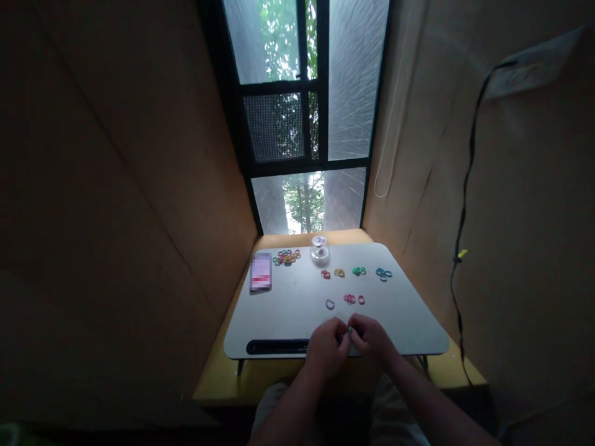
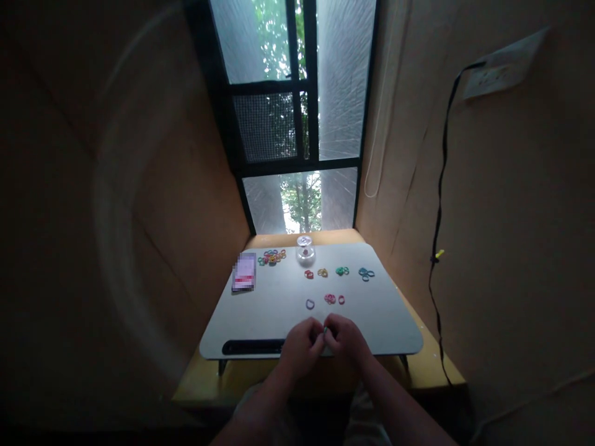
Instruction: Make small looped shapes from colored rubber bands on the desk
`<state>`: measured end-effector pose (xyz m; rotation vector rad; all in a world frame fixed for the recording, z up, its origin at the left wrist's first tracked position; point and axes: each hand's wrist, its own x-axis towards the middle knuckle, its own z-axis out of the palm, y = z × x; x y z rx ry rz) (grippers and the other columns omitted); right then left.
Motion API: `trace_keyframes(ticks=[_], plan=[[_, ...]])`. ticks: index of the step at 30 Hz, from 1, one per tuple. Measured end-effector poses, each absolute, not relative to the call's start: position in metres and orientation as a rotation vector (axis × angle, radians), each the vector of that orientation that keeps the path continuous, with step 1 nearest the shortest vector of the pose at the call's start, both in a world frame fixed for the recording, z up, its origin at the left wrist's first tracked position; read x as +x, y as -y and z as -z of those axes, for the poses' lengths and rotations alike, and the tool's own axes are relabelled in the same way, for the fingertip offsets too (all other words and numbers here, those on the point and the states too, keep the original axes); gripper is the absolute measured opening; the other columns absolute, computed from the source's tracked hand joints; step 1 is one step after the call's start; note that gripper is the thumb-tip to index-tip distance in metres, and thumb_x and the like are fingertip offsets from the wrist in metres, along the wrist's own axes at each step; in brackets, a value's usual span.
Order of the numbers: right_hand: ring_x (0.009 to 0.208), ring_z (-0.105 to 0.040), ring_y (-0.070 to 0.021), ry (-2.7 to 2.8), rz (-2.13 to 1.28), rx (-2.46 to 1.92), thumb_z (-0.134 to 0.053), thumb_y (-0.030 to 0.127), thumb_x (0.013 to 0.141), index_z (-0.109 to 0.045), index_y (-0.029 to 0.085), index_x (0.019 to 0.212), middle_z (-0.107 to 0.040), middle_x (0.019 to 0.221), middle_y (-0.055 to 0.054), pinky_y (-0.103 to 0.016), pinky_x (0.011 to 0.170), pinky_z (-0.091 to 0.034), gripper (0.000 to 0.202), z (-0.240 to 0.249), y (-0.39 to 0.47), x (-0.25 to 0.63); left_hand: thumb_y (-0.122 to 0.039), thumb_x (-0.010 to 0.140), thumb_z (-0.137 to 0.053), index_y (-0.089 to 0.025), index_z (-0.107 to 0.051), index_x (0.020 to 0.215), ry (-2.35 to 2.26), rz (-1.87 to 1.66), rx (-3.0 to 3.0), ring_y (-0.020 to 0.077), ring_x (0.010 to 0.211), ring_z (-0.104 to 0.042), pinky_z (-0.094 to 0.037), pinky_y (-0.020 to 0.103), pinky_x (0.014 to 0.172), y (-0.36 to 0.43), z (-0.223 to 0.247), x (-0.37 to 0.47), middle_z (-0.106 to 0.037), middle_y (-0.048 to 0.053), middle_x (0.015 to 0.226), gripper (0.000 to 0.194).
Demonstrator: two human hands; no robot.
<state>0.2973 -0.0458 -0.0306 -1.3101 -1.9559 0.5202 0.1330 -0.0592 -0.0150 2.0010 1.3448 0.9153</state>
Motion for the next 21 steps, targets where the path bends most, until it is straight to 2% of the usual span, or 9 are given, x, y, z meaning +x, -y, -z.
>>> trace_keyframes(ticks=[21], plan=[[0.061,-0.049,-0.0136,1.982,-0.502,-1.33,-0.048,0.017,0.075,-0.052,0.02,0.07,-0.053,0.064,0.002,-0.024,0.059,-0.034,0.007,0.0304,0.0449,0.2979,-0.024,0.083,-0.055,-0.021,-0.058,0.081,-1.383,-0.904,2.022,0.0131,0.066,-0.052,-0.032,0.025,0.061,0.0588,0.0169,0.1342,-0.06,-0.001,0.073,0.006]])
